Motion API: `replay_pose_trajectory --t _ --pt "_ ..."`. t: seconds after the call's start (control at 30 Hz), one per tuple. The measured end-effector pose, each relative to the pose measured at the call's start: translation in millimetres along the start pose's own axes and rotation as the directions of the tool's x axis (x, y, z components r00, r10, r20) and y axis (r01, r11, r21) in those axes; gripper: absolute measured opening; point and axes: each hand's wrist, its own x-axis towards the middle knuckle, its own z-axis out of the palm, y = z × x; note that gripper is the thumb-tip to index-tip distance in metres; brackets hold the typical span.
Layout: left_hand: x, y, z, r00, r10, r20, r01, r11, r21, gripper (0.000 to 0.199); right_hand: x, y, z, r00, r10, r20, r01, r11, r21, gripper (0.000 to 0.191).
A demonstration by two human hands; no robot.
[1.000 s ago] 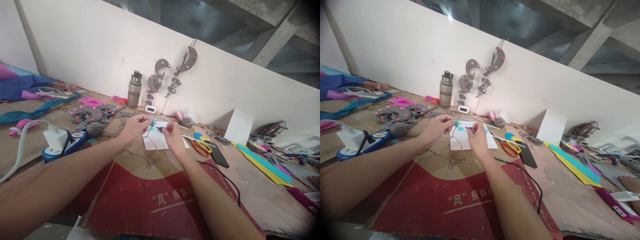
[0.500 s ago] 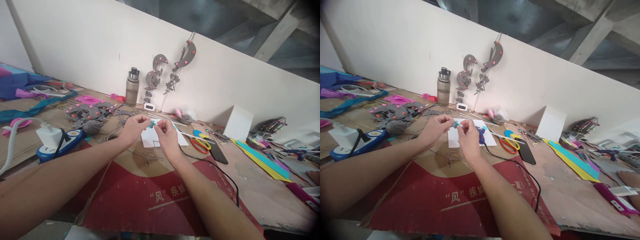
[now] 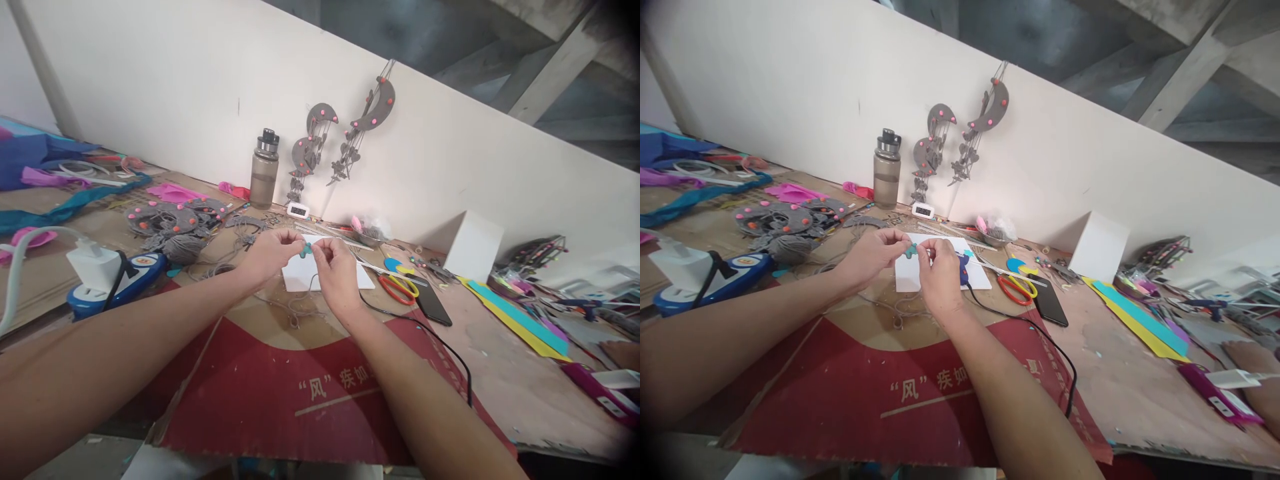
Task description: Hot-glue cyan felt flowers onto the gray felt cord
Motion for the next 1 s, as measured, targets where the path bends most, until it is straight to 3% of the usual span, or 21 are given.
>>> replay_pose_trajectory --t 1.0 --pt "3 15 -10.5 0.978 0.124 0.168 -0.177 0.918 0.355 0.012 5 4 -3 0.997 0.035 0.068 -0.034 0.999 -0.014 0.016"
